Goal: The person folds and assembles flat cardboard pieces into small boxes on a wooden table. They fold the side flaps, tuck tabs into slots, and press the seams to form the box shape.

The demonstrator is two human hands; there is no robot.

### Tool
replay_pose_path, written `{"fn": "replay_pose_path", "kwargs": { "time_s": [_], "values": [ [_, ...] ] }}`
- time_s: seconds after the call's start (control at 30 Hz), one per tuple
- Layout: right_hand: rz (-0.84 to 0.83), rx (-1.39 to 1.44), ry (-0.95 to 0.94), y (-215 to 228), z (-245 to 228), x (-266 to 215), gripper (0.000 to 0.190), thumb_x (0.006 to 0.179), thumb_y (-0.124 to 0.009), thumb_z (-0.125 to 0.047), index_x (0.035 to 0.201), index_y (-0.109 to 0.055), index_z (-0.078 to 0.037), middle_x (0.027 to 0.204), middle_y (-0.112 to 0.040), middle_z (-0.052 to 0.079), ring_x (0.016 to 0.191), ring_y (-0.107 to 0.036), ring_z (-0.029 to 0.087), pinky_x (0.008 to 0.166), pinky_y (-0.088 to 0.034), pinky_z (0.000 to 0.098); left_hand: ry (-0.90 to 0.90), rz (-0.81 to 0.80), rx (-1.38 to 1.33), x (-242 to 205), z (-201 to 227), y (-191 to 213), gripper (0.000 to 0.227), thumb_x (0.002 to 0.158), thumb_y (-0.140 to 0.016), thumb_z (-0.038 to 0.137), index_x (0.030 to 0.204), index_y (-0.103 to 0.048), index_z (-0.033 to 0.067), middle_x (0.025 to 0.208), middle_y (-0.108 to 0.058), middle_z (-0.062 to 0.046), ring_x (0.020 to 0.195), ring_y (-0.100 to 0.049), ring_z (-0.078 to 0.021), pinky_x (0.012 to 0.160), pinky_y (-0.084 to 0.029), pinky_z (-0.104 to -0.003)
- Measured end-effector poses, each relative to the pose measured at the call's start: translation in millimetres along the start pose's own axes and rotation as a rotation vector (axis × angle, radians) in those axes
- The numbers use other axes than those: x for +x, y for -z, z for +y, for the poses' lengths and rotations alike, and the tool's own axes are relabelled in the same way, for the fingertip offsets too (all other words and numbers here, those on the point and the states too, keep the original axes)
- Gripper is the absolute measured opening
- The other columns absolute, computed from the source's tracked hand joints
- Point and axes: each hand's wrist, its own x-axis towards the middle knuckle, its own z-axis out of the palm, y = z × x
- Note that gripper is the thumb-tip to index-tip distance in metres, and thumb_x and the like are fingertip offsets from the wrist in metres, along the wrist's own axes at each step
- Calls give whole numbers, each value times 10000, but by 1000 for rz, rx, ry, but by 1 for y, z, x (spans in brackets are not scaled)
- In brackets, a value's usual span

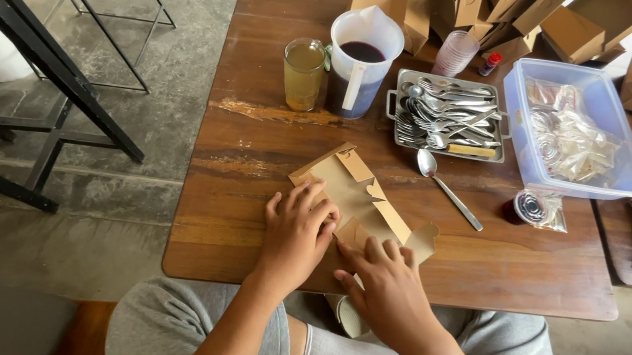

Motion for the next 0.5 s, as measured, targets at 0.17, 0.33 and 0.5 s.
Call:
{"fn": "replay_pose_path", "kwargs": {
  "time_s": [0.17, 0.33, 0.5],
  "values": [
    [34, -31, 24, -5, -2, 7, 450, 973, -577, -428, 1375, -606, -228, 987, -565, 42, 927, -528, 294, 818, -416, 462, 2, -6, 3, 0, 0, 1, 76, 902, -645, 158, 930, -613, 221, 1446, -543, -86, 1379, -450, -330, 1060, -283, -650],
    [85, -96, 44, -12, -6, 6, 462, 971, -590, -425, 1370, -585, -193, 1000, -559, 44, 861, -519, 288, 791, -420, 456, 10, -4, 1, 0, -1, -2, 76, 894, -647, 160, 924, -617, 224, 1444, -544, -75, 1364, -461, -327, 1056, -280, -654],
    [45, -139, 19, -13, -4, -1, 546, 981, -556, -448, 1478, -513, -225, 1024, -564, 21, 901, -539, 273, 850, -426, 448, 2, 15, 6, 0, -2, -4, 69, 899, -646, 166, 917, -611, 222, 1432, -557, -83, 1373, -459, -322, 1055, -291, -646]
  ]
}}
